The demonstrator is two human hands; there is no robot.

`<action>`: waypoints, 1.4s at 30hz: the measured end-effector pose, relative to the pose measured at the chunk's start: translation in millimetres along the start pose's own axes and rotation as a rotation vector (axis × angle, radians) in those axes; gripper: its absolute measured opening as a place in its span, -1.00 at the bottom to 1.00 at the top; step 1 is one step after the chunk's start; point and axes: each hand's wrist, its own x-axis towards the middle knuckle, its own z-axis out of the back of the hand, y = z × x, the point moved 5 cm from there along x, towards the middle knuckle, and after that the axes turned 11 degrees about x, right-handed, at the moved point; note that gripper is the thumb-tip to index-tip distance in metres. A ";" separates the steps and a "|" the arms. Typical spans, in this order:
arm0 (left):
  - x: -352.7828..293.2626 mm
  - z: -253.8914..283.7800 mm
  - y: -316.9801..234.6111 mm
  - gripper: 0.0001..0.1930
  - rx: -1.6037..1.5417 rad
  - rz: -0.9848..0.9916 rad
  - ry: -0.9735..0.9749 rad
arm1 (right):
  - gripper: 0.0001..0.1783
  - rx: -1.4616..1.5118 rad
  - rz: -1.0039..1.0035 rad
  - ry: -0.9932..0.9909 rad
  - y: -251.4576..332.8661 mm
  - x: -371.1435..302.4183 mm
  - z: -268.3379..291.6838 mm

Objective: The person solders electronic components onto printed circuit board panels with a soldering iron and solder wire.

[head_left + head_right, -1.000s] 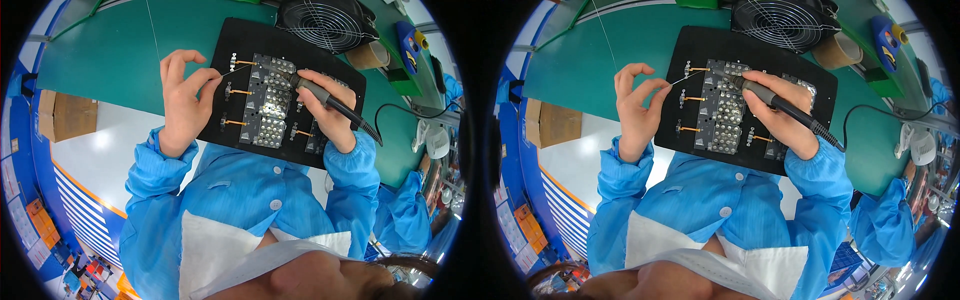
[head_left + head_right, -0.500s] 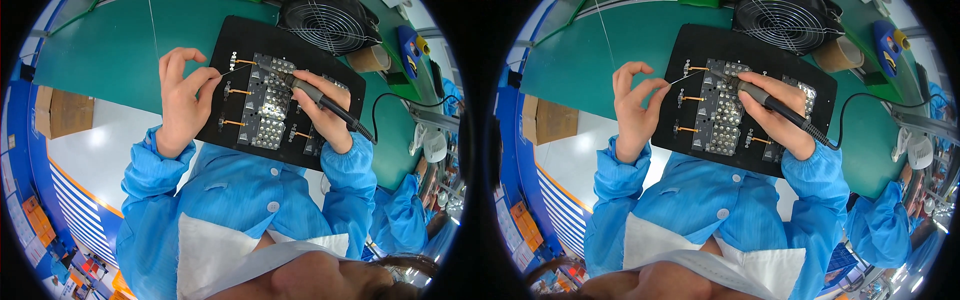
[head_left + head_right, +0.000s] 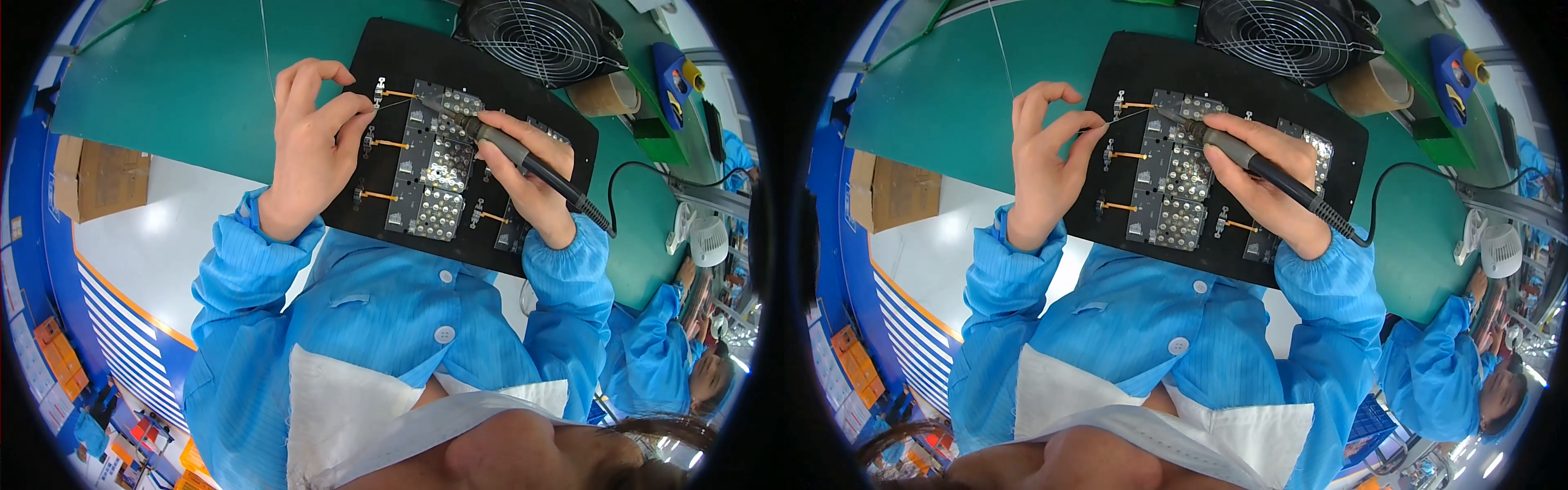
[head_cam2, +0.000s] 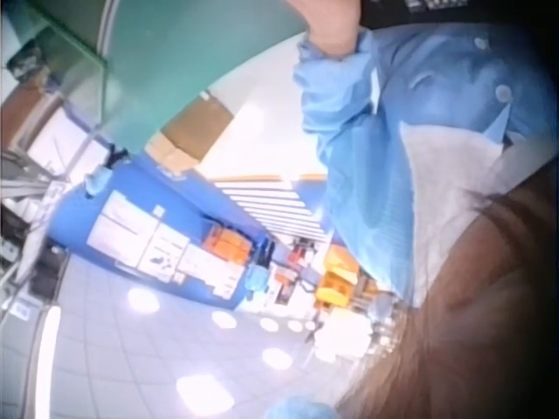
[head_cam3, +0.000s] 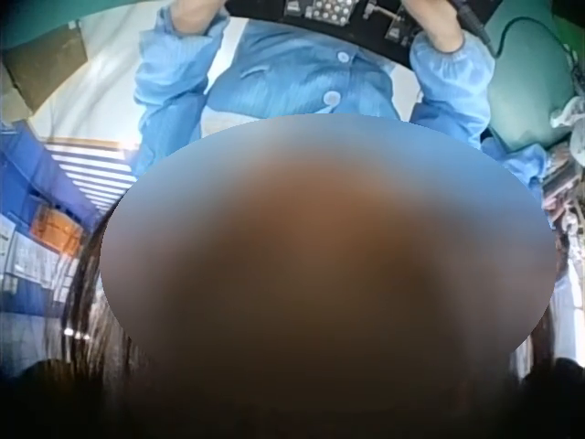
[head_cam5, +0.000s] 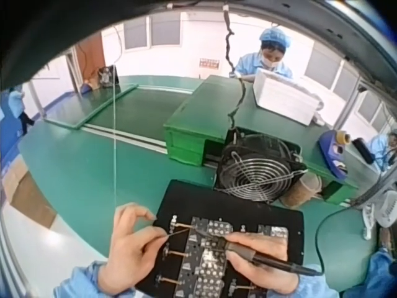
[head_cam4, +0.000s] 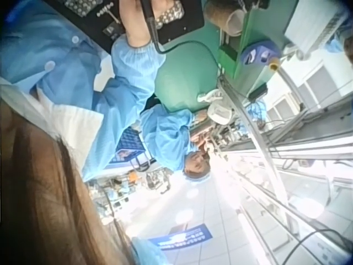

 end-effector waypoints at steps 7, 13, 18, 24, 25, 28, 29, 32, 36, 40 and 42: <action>6.2 -9.2 0.3 -0.85 -0.034 -0.022 0.015 | -0.70 -0.013 0.015 -0.003 0.6 0.8 0.5; 17.1 -13.9 9.0 -0.90 -0.182 0.041 0.048 | -0.70 -0.005 0.000 -0.013 -0.1 0.8 1.7; 20.3 -37.0 16.8 -0.88 -0.350 0.184 0.229 | -0.70 -0.014 -0.008 -0.009 -2.4 1.5 2.5; 20.8 -56.0 17.1 -0.84 -0.332 0.081 0.238 | -0.69 0.007 -0.021 0.002 -3.1 1.2 1.7; 21.3 -57.4 17.3 -0.84 -0.334 0.082 0.238 | -0.69 0.013 -0.022 0.001 -2.9 1.0 1.4; 21.7 -61.3 17.4 -0.85 -0.329 0.068 0.254 | -0.69 0.018 -0.026 0.005 -3.1 0.9 1.9; 21.6 -62.2 18.1 -0.85 -0.336 0.069 0.254 | -0.69 0.018 -0.027 0.009 -3.2 0.8 1.8; 21.9 -63.9 19.3 -0.86 -0.347 0.073 0.255 | -0.70 0.026 -0.021 0.005 -4.0 1.3 2.5; 22.6 -64.8 19.6 -0.87 -0.374 0.081 0.244 | -0.70 0.029 -0.054 -0.014 -5.9 1.6 2.5; 22.1 -64.5 19.7 -0.88 -0.386 0.100 0.228 | -0.70 0.068 -0.072 -0.019 -6.6 -0.2 2.0; 21.7 -64.0 19.5 -0.88 -0.388 0.103 0.221 | -0.69 0.083 -0.089 -0.014 -7.5 -0.4 1.6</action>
